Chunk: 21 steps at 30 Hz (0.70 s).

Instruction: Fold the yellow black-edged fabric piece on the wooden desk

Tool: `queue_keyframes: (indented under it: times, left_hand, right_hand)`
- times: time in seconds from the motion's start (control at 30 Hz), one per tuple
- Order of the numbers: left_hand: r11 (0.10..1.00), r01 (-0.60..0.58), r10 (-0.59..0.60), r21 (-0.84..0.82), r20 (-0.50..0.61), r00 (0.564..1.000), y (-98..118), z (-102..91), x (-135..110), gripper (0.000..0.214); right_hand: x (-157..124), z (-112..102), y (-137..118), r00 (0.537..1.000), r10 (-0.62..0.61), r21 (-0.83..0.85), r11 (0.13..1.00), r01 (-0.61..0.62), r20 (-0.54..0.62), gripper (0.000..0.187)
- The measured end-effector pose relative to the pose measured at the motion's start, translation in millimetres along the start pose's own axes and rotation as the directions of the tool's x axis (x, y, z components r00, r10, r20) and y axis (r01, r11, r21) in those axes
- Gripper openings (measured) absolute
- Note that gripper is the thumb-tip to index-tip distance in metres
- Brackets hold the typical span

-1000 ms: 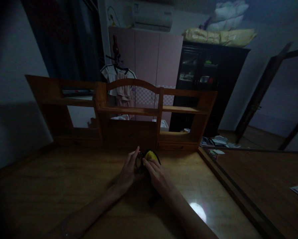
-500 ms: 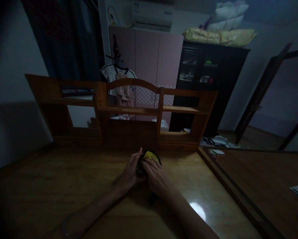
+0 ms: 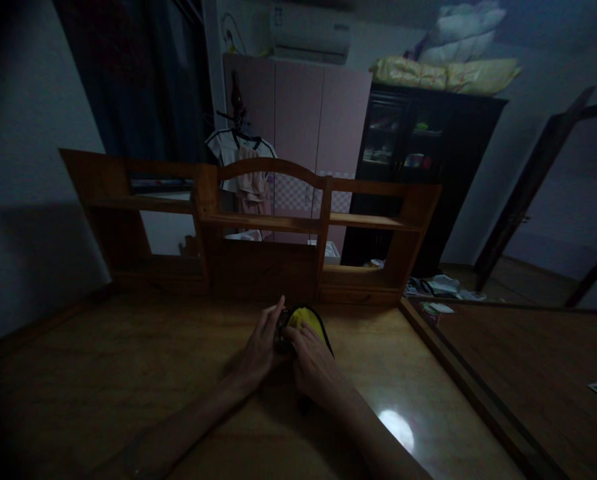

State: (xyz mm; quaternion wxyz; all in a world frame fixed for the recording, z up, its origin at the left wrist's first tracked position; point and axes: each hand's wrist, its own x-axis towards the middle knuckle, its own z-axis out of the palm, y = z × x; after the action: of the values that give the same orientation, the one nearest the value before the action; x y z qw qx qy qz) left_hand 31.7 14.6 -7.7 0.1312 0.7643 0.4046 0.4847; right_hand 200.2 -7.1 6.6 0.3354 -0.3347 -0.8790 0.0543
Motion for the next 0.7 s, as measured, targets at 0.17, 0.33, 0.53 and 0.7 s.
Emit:
queue_keyframes:
  times: [0.17,0.33,0.53,0.7]
  left_hand:
    - [1.000,0.003,-0.003,-0.004,-0.005,1.000,-1.5,1.2,0.4,0.105]
    - [1.000,0.015,-0.015,-0.007,0.035,0.999,-1.3,-0.9,0.8,0.107]
    - [0.999,0.036,-0.036,-0.006,0.031,0.999,-2.5,-1.9,1.1,0.108]
    - [1.000,0.006,-0.006,-0.002,0.026,1.000,-4.7,-3.4,3.0,0.110]
  right_hand:
    - [-1.7,-2.2,0.4,0.999,0.033,0.238,0.971,-0.024,-0.033,0.070]
    - [-1.9,-4.3,2.1,0.999,0.040,0.237,0.971,-0.032,-0.032,0.065]
    - [-2.4,-3.2,-1.1,0.999,0.037,0.180,0.983,-0.036,-0.003,0.069]
    - [-5.2,-1.9,3.1,0.999,0.031,0.063,0.998,-0.030,-0.016,0.074]
